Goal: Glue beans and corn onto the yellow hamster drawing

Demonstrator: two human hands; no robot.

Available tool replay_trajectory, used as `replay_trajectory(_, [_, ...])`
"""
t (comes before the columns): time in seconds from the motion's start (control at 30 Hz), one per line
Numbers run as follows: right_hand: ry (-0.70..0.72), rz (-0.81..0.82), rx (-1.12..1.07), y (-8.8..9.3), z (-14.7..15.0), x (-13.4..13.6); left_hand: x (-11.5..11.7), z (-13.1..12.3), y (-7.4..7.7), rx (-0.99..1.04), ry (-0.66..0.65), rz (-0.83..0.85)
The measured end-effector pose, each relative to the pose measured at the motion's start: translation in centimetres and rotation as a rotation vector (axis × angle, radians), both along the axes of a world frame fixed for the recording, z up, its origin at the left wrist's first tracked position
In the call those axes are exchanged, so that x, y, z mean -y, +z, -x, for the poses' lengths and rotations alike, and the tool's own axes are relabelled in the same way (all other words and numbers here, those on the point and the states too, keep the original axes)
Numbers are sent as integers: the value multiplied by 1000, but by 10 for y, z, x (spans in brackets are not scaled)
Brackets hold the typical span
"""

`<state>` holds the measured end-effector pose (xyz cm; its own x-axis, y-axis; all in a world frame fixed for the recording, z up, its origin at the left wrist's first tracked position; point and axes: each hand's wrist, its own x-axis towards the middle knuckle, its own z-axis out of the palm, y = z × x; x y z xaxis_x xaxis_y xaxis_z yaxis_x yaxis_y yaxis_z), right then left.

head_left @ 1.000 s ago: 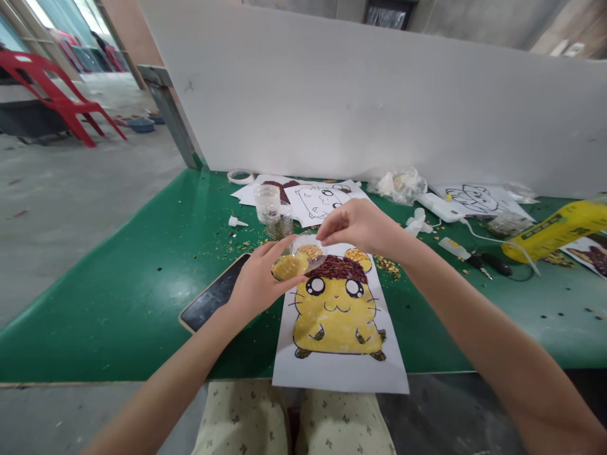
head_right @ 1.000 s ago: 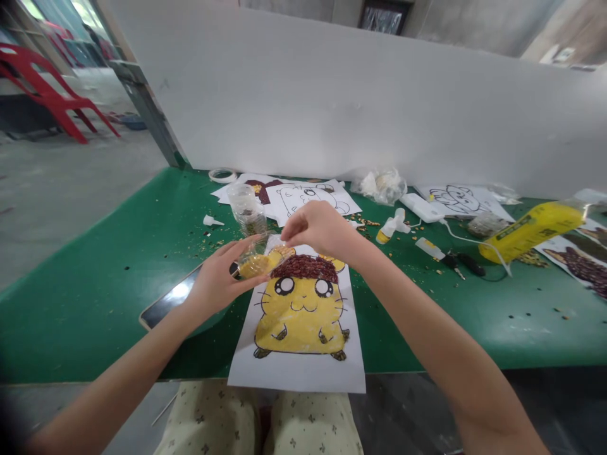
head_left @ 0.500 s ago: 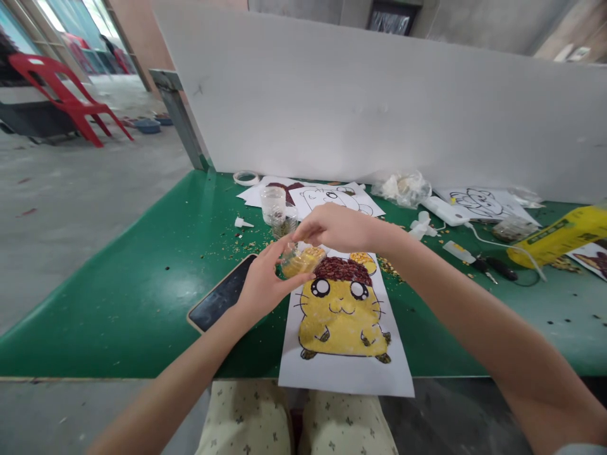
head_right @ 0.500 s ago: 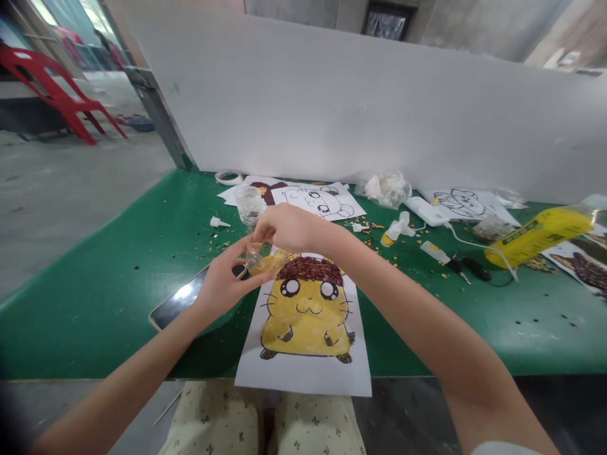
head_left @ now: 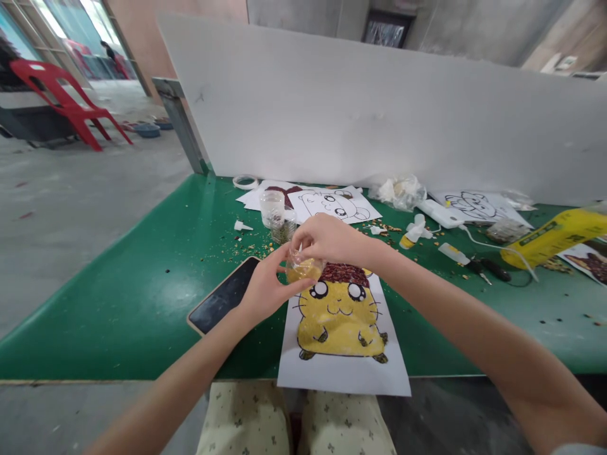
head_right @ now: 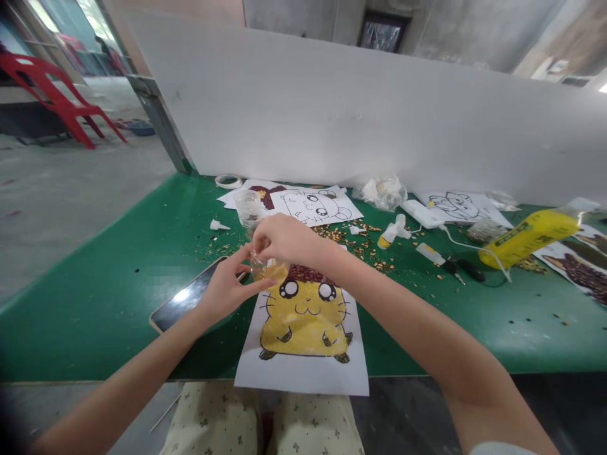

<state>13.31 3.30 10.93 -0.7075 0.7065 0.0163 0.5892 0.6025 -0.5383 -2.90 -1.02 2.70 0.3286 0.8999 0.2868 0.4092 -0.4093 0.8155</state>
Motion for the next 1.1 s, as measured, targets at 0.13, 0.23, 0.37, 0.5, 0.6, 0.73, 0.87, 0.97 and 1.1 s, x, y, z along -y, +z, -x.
replay_trajectory(0.13, [33, -84, 35, -1, 0, 9, 1, 1, -1, -24, -17, -47])
replay_trajectory(0.23, [9, -75, 10, 0, -2, 15, 0, 2, -3, -42, -14, -94])
replay_trajectory(0.37, [-28, -71, 22, 2, -4, 22, -1, 3, -5, -48, -41, -116])
replay_trajectory(0.5, [-54, -42, 31, 6, -3, 31, -1, 4, -6, -67, -58, -159])
replay_trajectory(0.6, [-236, -153, 53, 13, -4, 38, -1, 3, -6, -98, -79, -158])
replay_trajectory(0.73, [-458, -385, 34, 20, -23, 42, -3, 4, -6, -120, -35, -117])
replay_trajectory(0.87, [-626, -200, 417, -1, -63, 33, -9, 7, -13, -133, 55, -56])
replay_trajectory(0.97, [-697, 1, 694, -37, -93, 31, -13, 10, -19, -182, 91, -58])
replay_trajectory(1.1, [-760, 140, 500, -78, -119, 41, -15, 11, -22, -200, 102, -25])
